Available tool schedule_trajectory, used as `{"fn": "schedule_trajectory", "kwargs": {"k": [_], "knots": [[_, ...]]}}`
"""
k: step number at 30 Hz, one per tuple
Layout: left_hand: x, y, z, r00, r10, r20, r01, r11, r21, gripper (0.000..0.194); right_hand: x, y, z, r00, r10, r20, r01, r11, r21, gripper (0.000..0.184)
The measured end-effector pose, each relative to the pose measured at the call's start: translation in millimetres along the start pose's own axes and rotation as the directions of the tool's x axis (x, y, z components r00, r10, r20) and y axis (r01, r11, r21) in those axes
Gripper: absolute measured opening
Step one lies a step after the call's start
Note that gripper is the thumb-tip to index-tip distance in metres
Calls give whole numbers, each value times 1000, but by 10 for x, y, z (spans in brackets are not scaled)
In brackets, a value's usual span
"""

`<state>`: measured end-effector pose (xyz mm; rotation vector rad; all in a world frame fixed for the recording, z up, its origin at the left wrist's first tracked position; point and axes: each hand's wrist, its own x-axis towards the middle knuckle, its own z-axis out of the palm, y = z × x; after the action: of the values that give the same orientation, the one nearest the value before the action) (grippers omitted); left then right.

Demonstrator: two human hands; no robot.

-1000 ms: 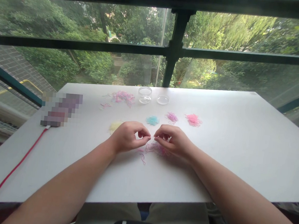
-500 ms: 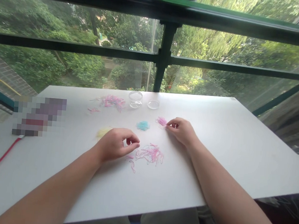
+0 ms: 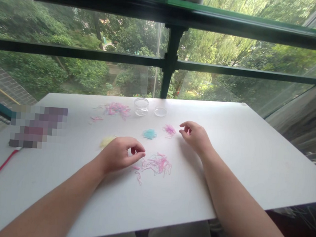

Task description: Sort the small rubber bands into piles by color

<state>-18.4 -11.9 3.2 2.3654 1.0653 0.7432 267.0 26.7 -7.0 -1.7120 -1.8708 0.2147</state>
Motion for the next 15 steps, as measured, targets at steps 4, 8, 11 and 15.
{"fn": "schedule_trajectory", "kwargs": {"k": [4,8,11,15], "knots": [[0,4,-2,1000,-5,12,5,1000,-2,8,-13,17,2,998,-54,-28,55,998,31,24],[-5,1,6,999,-14,35,15,1000,-23,8,-64,-67,141,985,-171,0,171,985,27,55],[4,0,17,999,-27,41,29,999,-35,8,-59,-132,251,974,-219,52,220,975,-17,57],[10,-5,31,998,-42,44,44,998,-44,7,19,-152,336,975,-209,74,213,976,-44,23]]}}
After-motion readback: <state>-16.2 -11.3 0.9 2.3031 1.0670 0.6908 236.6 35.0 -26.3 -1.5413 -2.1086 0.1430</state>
